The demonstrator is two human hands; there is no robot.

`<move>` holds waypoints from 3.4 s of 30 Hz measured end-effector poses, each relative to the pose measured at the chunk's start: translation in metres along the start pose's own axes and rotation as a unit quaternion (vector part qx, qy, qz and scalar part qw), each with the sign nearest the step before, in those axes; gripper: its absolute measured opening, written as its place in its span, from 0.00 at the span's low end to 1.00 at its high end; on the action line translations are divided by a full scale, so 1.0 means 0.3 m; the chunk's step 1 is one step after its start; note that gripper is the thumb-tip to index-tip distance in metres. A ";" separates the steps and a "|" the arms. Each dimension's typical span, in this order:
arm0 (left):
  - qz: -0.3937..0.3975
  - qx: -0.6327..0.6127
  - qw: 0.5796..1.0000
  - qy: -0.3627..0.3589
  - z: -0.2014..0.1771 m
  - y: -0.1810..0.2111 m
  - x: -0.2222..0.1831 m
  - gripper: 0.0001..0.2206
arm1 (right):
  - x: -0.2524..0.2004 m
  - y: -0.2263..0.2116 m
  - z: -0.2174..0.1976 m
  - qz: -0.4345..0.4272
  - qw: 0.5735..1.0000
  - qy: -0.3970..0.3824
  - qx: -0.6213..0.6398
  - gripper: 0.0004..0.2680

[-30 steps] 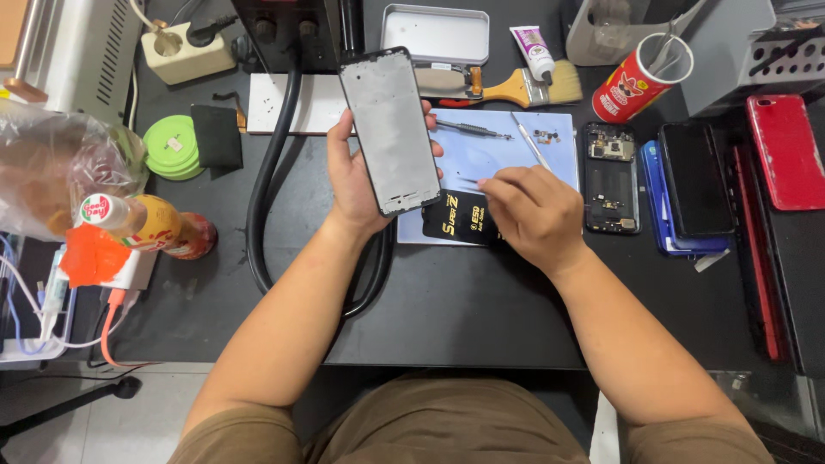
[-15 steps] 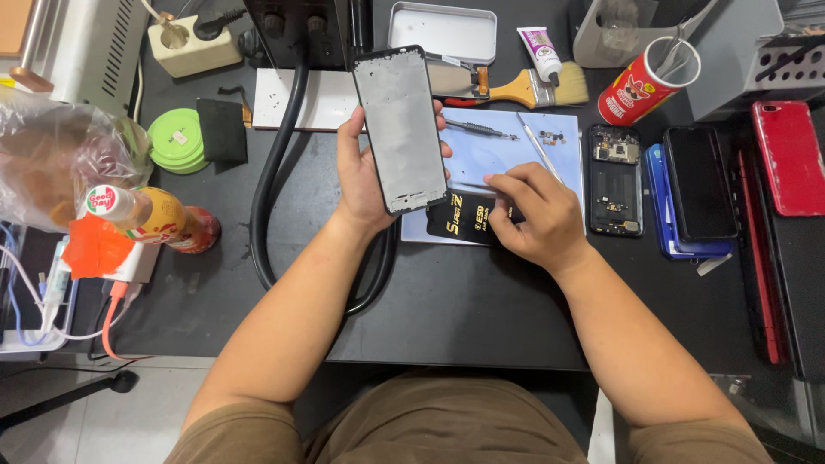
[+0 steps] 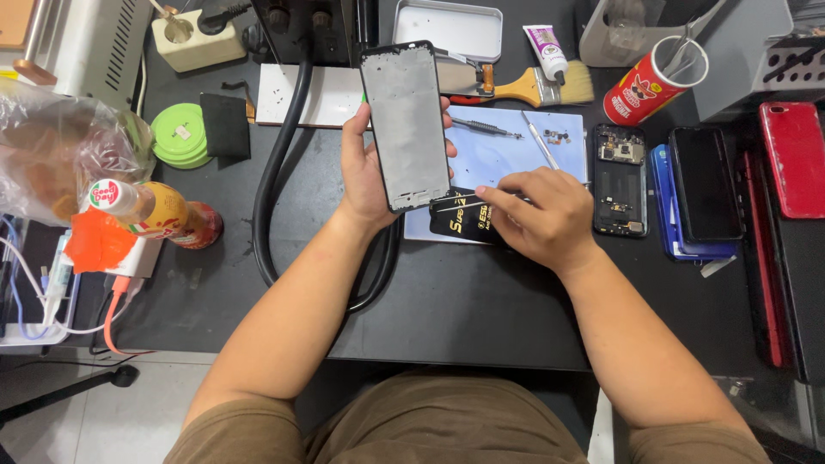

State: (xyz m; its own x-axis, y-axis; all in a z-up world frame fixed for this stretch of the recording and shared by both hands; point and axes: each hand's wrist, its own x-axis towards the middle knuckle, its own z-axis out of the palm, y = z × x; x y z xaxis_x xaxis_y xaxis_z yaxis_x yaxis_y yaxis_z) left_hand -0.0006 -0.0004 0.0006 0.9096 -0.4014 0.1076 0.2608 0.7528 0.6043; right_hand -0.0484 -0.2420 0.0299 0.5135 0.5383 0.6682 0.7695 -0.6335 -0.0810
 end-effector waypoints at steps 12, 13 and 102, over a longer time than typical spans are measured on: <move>-0.031 -0.042 0.999 -0.006 0.027 -0.026 0.003 0.37 | -0.003 -0.067 0.029 -0.055 0.995 0.081 0.028 0.11; -0.031 -0.033 0.999 -0.008 0.030 -0.032 0.002 0.37 | 0.000 -0.074 0.031 -0.051 0.995 0.076 0.027 0.11; 0.162 0.586 0.794 0.010 0.097 -0.073 -0.220 0.31 | -0.013 -0.090 -0.070 0.256 0.926 -0.273 0.042 0.11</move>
State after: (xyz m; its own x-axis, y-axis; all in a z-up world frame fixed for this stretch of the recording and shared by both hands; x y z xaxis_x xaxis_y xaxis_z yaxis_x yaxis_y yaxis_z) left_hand -0.0758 -0.0054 0.0032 0.8760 -0.2683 0.4007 -0.4564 -0.1926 0.8687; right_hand -0.0792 -0.2389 0.0450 0.9169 0.3954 0.0546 0.3877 -0.8499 -0.3569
